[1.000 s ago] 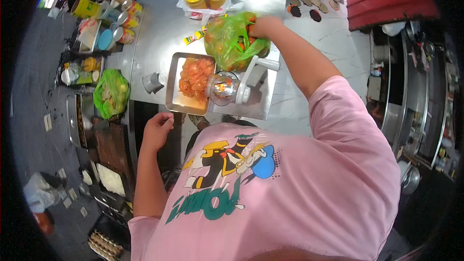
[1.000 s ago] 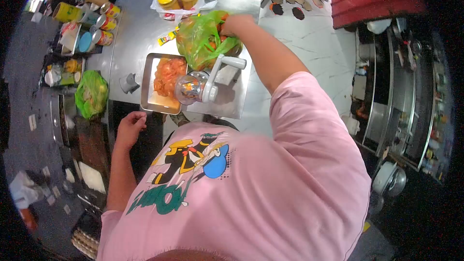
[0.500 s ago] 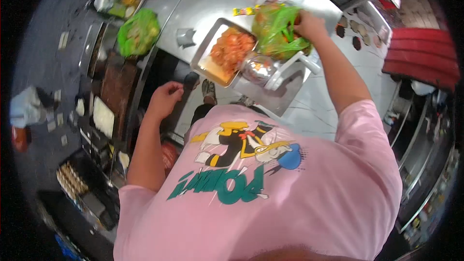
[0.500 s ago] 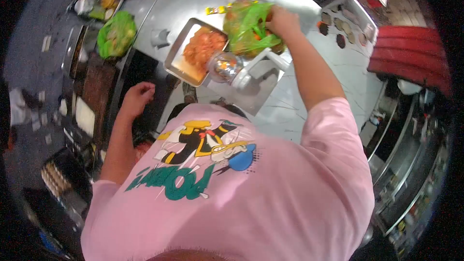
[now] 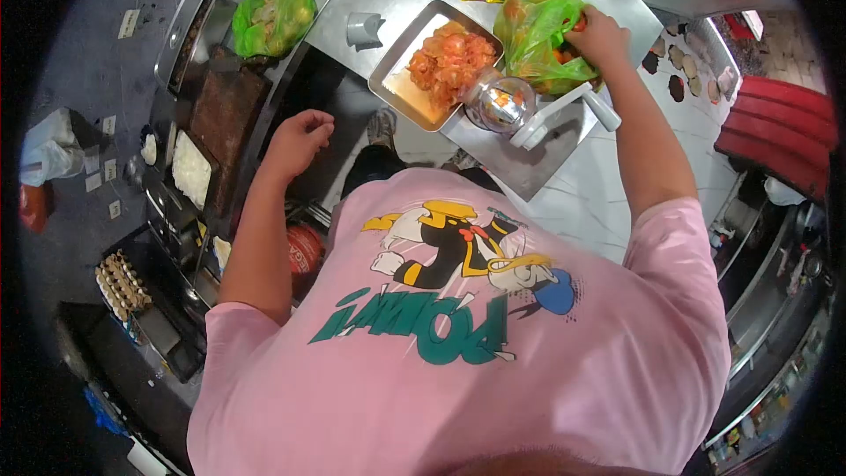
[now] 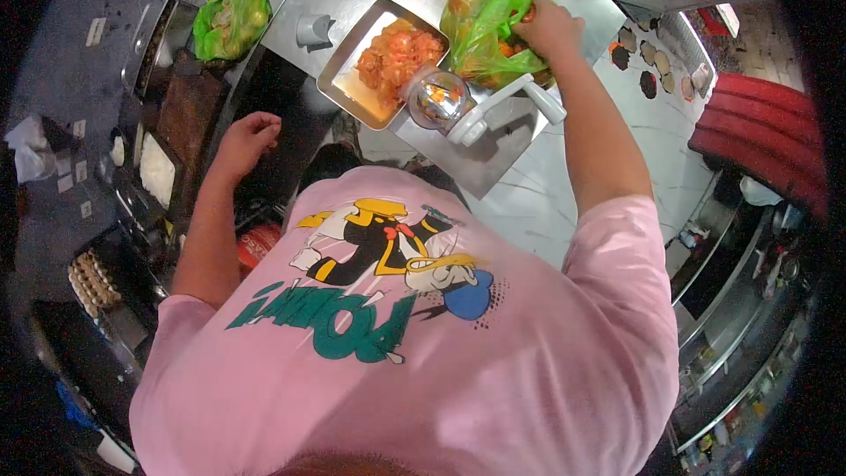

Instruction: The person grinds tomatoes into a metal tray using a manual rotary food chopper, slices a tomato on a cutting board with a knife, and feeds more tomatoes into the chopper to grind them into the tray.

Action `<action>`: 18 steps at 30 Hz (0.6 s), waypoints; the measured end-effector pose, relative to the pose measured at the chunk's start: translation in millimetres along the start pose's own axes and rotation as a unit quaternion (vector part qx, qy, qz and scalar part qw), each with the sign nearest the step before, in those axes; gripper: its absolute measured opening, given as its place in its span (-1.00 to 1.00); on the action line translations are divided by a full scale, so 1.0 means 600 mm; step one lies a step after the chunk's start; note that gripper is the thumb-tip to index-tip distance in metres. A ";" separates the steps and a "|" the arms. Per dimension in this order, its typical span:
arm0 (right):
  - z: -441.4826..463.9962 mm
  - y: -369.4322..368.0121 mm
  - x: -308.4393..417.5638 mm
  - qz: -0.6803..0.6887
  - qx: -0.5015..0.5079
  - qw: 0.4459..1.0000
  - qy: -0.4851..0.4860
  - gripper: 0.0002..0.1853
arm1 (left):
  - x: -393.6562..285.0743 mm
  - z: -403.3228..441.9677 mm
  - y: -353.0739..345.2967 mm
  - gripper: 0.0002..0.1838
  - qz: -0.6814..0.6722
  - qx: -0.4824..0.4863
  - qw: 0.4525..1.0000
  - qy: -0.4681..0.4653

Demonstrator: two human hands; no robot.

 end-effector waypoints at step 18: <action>-0.235 0.224 -0.042 0.409 -0.116 0.901 -0.087 -0.40 | -0.377 0.094 0.079 -0.77 -0.080 0.053 0.951 -0.293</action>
Point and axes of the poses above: each hand's wrist, its own z-axis towards the middle knuckle, its own y-axis out of the back of the hand, x = y × z, the point moved 8 cm from there along z, towards the middle knuckle, and after that the axes turned 13 degrees about z, right-handed, at the moved point
